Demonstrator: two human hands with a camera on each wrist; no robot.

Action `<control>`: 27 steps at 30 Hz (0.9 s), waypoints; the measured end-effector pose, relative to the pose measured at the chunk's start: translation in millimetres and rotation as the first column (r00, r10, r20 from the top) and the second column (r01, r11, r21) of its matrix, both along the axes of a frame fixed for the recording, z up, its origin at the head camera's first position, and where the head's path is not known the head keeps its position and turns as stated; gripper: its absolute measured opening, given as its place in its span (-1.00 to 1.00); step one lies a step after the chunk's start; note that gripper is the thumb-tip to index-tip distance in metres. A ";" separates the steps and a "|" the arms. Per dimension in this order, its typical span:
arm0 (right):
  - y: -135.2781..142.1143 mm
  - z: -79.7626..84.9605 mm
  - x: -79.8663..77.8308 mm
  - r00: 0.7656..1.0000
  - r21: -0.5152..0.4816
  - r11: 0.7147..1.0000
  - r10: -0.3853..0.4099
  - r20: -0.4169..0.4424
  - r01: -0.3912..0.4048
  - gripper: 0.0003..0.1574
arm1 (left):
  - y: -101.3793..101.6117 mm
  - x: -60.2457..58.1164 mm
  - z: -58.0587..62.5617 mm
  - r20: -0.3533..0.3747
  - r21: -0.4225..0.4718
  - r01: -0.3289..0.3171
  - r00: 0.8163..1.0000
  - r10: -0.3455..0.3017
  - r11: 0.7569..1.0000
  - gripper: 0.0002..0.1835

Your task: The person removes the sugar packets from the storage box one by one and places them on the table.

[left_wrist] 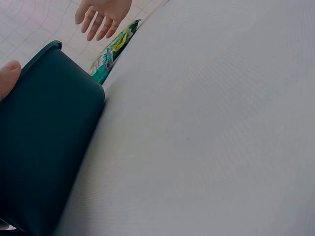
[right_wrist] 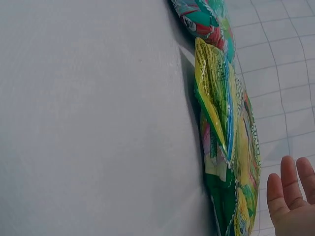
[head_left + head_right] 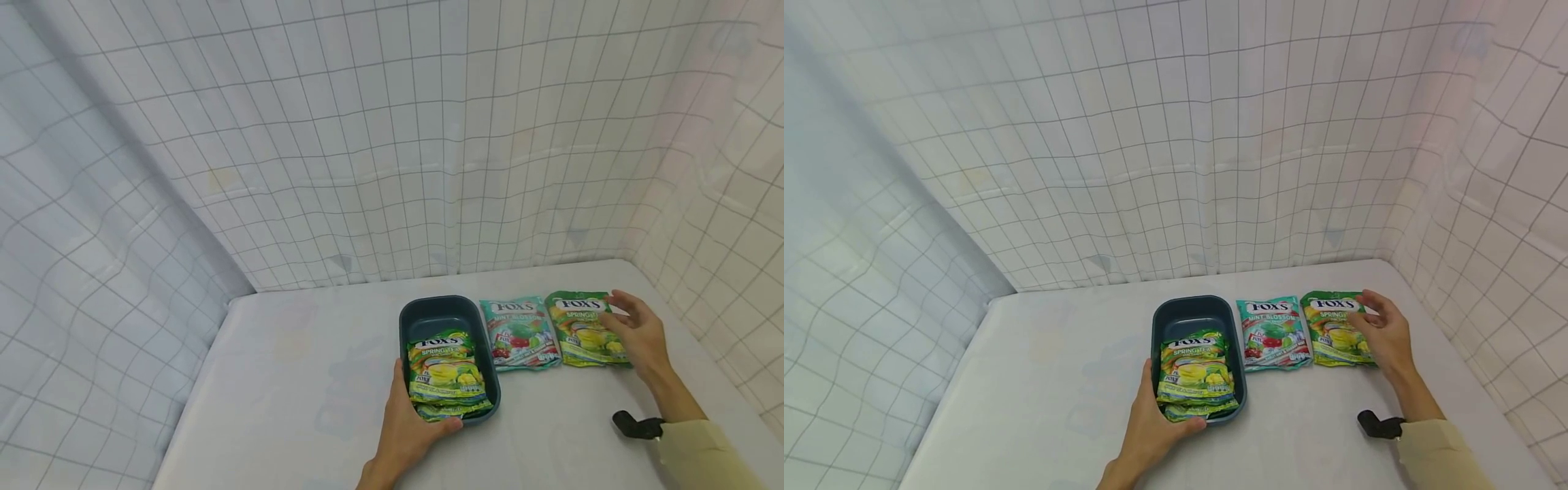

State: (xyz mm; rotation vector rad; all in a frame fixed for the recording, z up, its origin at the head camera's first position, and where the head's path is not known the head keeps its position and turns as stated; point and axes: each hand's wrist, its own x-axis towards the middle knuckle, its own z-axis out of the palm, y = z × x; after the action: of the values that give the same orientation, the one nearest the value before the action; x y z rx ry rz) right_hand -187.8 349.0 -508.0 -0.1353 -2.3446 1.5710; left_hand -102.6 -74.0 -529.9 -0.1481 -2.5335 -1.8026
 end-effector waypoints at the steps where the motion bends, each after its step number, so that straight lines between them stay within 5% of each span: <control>1: -1.7 1.4 0.7 1.000 -0.015 1.000 0.007 -0.001 -0.007 -0.20 | 0.2 0.2 0.6 0.003 -0.002 -0.002 1.000 0.002 1.000 0.50; 20: -31.5 19.3 5.6 0.987 -0.095 0.985 0.140 -0.076 -0.147 -0.21 | 0.8 0.9 -0.8 -0.003 -0.018 -0.001 1.000 0.001 1.000 0.49; 27: -40.8 24.3 7.6 0.967 -0.203 0.950 0.215 -0.137 -0.239 -0.22 | 0.2 -0.3 -1.6 -0.018 -0.008 0.005 1.000 -0.005 1.000 0.47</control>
State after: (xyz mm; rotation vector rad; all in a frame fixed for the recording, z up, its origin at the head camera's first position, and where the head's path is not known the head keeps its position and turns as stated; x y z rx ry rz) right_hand -180.1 308.2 -483.8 0.1790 -2.1583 1.8899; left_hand -102.9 -73.8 -531.5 -0.1707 -2.5304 -1.7851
